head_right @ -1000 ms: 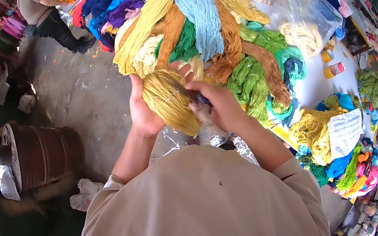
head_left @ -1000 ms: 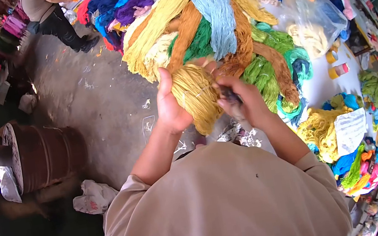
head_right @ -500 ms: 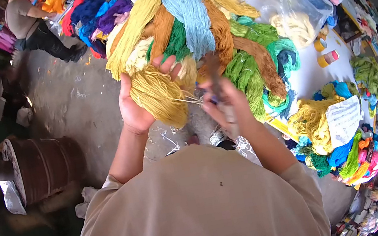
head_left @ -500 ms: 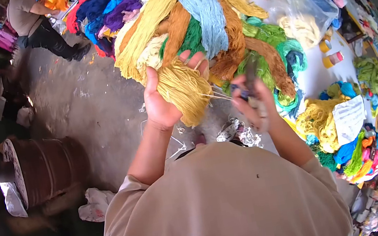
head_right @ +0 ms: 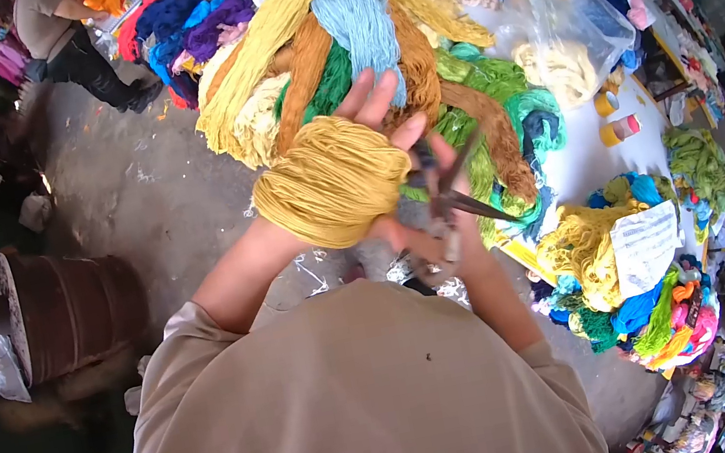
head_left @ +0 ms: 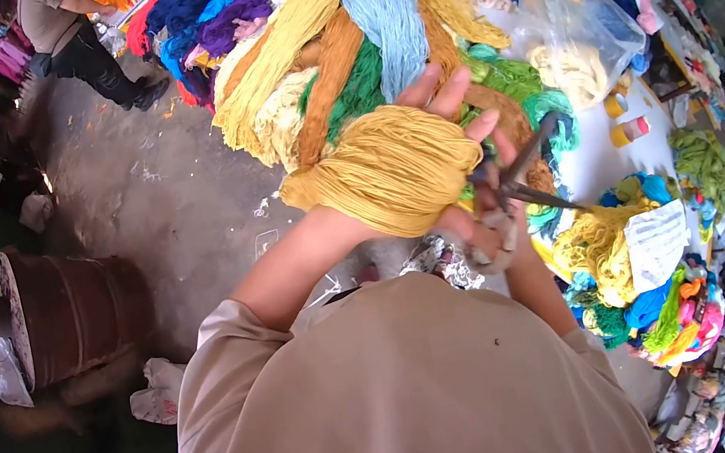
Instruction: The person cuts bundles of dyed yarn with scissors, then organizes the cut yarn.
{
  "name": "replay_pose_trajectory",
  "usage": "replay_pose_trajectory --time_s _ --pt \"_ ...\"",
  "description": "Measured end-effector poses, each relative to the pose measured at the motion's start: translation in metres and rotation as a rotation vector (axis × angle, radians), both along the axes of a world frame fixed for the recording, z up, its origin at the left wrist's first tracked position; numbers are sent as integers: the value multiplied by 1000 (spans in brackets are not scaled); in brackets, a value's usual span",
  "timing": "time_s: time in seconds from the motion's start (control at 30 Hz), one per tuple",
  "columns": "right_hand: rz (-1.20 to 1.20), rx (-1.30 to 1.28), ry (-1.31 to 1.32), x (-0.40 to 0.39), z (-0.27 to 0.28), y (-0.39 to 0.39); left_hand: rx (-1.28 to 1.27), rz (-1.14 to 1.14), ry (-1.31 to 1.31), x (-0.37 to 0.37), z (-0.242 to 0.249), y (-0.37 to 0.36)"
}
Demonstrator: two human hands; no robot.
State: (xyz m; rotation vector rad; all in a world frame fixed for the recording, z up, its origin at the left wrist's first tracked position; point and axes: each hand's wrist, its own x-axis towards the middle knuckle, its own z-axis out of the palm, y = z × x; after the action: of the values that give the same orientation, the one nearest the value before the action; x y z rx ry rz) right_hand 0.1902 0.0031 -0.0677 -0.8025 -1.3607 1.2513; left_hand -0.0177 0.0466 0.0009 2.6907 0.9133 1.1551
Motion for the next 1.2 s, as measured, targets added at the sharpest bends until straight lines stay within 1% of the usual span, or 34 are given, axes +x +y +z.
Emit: replay_pose_trajectory --time_s 0.03,0.07,0.1,0.13,0.17,0.2,0.23,0.27,0.3,0.33,0.37,0.4,0.43,0.47,0.5,0.53,0.57,0.6,0.63,0.67,0.7,0.73,0.77,0.8,0.83,0.87,0.9,0.93,0.97,1.03,1.1,1.13,1.2 --pt "111 -126 193 -24 14 3 34 -24 -49 3 3 5" --pt "182 -528 487 -34 42 2 37 11 9 -1 8 8" --pt "202 -537 464 -33 42 10 38 51 68 -9 14 9" --pt "224 -550 440 -28 39 21 143 169 231 -19 17 8" --pt "241 -56 264 -14 26 21 473 511 666 -34 4 14" --pt "62 -170 185 -4 24 28 794 849 1109 -51 -6 18" --pt "-1 -28 137 5 25 26 310 473 491 -69 -14 19" --pt "5 -274 354 20 31 30 211 468 446 -85 -16 16" --pt "-47 -101 423 28 25 34 116 458 401 -102 -19 13" --pt "-4 -90 471 41 25 34 2 320 186 -119 -24 14" --pt "-16 -44 399 53 25 37 -123 250 -45 -134 -28 10" --pt "-109 -115 311 59 22 34 -244 177 -277 -143 -31 7" --pt "-202 -185 221 59 26 32 -238 208 -388 -144 -29 4" --pt "-185 -253 228 64 19 35 -434 68 -786 -137 -26 0" --pt "-49 -329 487 70 4 35 -625 -87 -1181 -122 -18 -4" --pt "-39 16 -278 67 -1 33 -582 -208 -1256 -104 -17 -2" --pt "32 190 -295 60 -8 35 -601 -309 -1394 -83 -18 1" --pt "-14 226 -427 47 -4 29 -622 -413 -1530 -62 -18 4" --pt "11 279 -541 35 9 28 -666 -463 -1550 -42 -16 4" --pt "59 -142 -286 33 7 21 -776 -535 -1650 -31 -14 4" --pt "217 -323 -36 22 17 21 -891 -608 -1743 -23 -10 4" --pt "354 -724 59 13 37 18 -951 -587 -1828 -18 -3 5" --pt "392 -510 -184 0 40 5 -960 -591 -1820 -17 -8 8" --pt "494 -293 -310 -3 34 0 -1010 -798 -1957 -18 -18 11" --pt "513 -382 -329 -4 36 -1 -1046 -1013 -2088 -20 -25 14" --pt "535 -474 -350 -10 45 -3 -1052 -955 -2084 -23 -26 13" --pt "497 -545 -341 -14 39 -4 -1049 -948 -2087 -25 -27 13" --pt "502 -548 -341 -15 37 -5 -1044 -979 -2099 -28 -28 12" --pt "495 -530 -369 -15 35 -6 -1037 -1013 -2112 -30 -29 11" --pt "495 -507 -402 -15 31 -6 -1036 -999 -2150 -34 -27 10" --pt "516 -330 -458 -15 25 -7 -1038 -985 -2187 -37 -27 8" --pt "521 -328 -459 -15 25 -6 -1042 -991 -2185 -38 -29 8" --pt "550 -562 -332 -16 26 -1 -1045 -996 -2182 -40 -29 6"
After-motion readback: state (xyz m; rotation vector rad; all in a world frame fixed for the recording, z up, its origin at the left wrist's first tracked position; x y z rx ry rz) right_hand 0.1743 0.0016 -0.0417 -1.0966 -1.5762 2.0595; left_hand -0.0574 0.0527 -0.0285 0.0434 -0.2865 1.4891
